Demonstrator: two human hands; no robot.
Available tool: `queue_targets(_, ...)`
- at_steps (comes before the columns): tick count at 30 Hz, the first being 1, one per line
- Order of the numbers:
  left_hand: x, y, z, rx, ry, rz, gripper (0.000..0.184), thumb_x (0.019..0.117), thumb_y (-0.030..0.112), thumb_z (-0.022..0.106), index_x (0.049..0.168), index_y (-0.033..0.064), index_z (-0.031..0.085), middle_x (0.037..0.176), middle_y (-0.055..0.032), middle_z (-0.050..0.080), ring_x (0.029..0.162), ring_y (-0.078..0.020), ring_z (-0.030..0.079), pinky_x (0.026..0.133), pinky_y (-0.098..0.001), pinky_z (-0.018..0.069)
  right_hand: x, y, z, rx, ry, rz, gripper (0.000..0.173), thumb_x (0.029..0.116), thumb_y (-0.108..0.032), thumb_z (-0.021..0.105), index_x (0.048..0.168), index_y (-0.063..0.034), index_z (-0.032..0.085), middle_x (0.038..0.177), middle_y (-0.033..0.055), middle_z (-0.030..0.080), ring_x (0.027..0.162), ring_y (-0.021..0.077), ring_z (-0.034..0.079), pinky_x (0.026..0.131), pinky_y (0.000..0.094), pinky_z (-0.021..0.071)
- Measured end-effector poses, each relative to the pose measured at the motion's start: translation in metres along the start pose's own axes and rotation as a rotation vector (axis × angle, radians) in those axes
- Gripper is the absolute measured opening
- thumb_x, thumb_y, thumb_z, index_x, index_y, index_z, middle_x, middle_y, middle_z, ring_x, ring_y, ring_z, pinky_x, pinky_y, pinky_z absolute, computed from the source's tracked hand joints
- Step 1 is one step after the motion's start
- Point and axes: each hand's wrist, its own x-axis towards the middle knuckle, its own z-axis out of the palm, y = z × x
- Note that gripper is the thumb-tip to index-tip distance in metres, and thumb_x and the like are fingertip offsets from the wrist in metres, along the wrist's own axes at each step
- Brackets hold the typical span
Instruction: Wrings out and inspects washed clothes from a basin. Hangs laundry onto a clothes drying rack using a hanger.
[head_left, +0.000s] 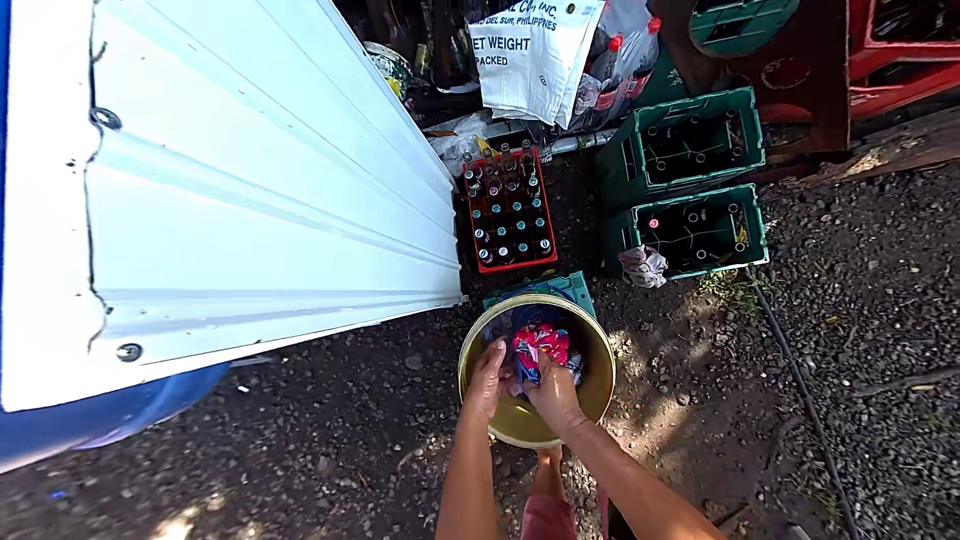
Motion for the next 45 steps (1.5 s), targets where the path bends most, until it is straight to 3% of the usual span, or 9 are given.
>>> queue_targets(7,-0.010,0.015,-0.019,0.479,0.035,0.119,0.046,0.1022,0.021,0.056,0.142,-0.0016,0.053,0.138,-0.0214,0.060,0.128,-0.0264,0.059,0.111,-0.0438,0.0469,-0.009,-0.021,0.016,-0.061,-0.584,-0.139,0.068,0.0975,-0.033,0.070,0.148,0.0048,0.044,0.149,0.0275,0.049,0.135,0.0399,0.053,0.112,0.0544,0.0433)
queue_targets(10,0.003,0.006,-0.007,0.918,0.023,-0.036,0.040,0.1049,0.023,0.056,0.140,0.0023,0.059,0.139,-0.0229,0.060,0.133,-0.0347,0.057,0.114,-0.0530,0.0429,0.009,0.003,0.011,-0.165,-0.696,-0.222,0.049,0.1004,-0.026,0.065,0.140,0.0019,0.059,0.147,0.0264,0.052,0.138,0.0417,0.049,0.115,0.0582,0.0381)
queue_targets(13,0.018,-0.013,0.021,1.182,-0.009,-0.244,0.058,0.1022,0.037,0.061,0.151,0.0080,0.049,0.154,-0.0266,0.046,0.142,-0.0416,0.047,0.116,-0.0575,0.0401,0.040,0.022,-0.014,-0.273,-0.661,-0.094,0.034,0.1049,-0.019,0.054,0.125,0.0047,0.067,0.137,0.0277,0.059,0.132,0.0426,0.053,0.111,0.0590,0.0410)
queue_targets(18,0.056,-0.049,0.039,1.280,0.043,-0.302,0.081,0.0940,0.029,0.072,0.159,0.0044,0.030,0.165,-0.0348,0.015,0.151,-0.0524,0.024,0.116,-0.0574,0.0398,0.104,0.057,-0.025,-0.293,-0.276,0.050,0.049,0.1030,-0.008,0.051,0.152,-0.0071,0.048,0.152,0.0214,0.050,0.141,0.0363,0.049,0.117,0.0522,0.0396)
queue_targets(22,0.087,-0.064,0.030,1.298,0.064,-0.270,0.086,0.0919,0.018,0.073,0.160,0.0045,0.022,0.162,-0.0340,0.023,0.150,-0.0496,0.029,0.115,-0.0562,0.0414,0.142,0.091,0.016,-0.336,-0.247,-0.082,0.060,0.0989,-0.018,0.062,0.157,-0.0191,0.044,0.156,0.0163,0.047,0.143,0.0359,0.047,0.117,0.0555,0.0381)
queue_targets(26,0.101,-0.069,0.022,1.292,0.076,-0.186,0.088,0.0885,0.009,0.073,0.161,0.0022,0.024,0.159,-0.0303,0.035,0.146,-0.0442,0.040,0.118,-0.0541,0.0389,0.143,0.088,0.037,-0.455,-0.350,0.167,0.062,0.1066,-0.028,0.051,0.161,-0.0056,0.030,0.152,0.0249,0.049,0.138,0.0438,0.050,0.110,0.0647,0.0408)
queue_targets(31,0.111,-0.070,0.019,1.400,-0.021,-0.164,0.058,0.1041,0.020,0.055,0.152,-0.0085,0.039,0.159,-0.0283,0.039,0.151,-0.0402,0.034,0.125,-0.0531,0.0246,0.144,0.074,0.040,-0.481,-0.473,0.264,0.048,0.1098,-0.021,0.040,0.150,0.0049,0.045,0.154,0.0275,0.046,0.144,0.0441,0.043,0.115,0.0635,0.0346)
queue_targets(39,0.049,-0.050,-0.003,0.976,0.186,0.135,0.095,0.0777,0.021,0.088,0.156,0.0049,0.038,0.167,-0.0288,0.020,0.149,-0.0428,0.036,0.116,-0.0513,0.0425,0.067,0.036,0.014,-0.167,-0.077,-0.089,0.044,0.0850,-0.021,0.076,0.125,-0.0050,0.070,0.142,0.0253,0.053,0.135,0.0433,0.047,0.109,0.0573,0.0421)
queue_targets(45,-0.004,-0.044,-0.015,0.689,0.190,0.503,0.044,0.1004,0.004,0.053,0.142,-0.0099,0.052,0.158,-0.0320,0.037,0.150,-0.0420,0.033,0.125,-0.0467,0.0277,-0.043,-0.023,-0.004,0.210,0.109,-0.551,0.025,0.0741,-0.011,0.076,0.096,0.0015,0.071,0.104,0.0202,0.064,0.101,0.0322,0.063,0.090,0.0449,0.0538)
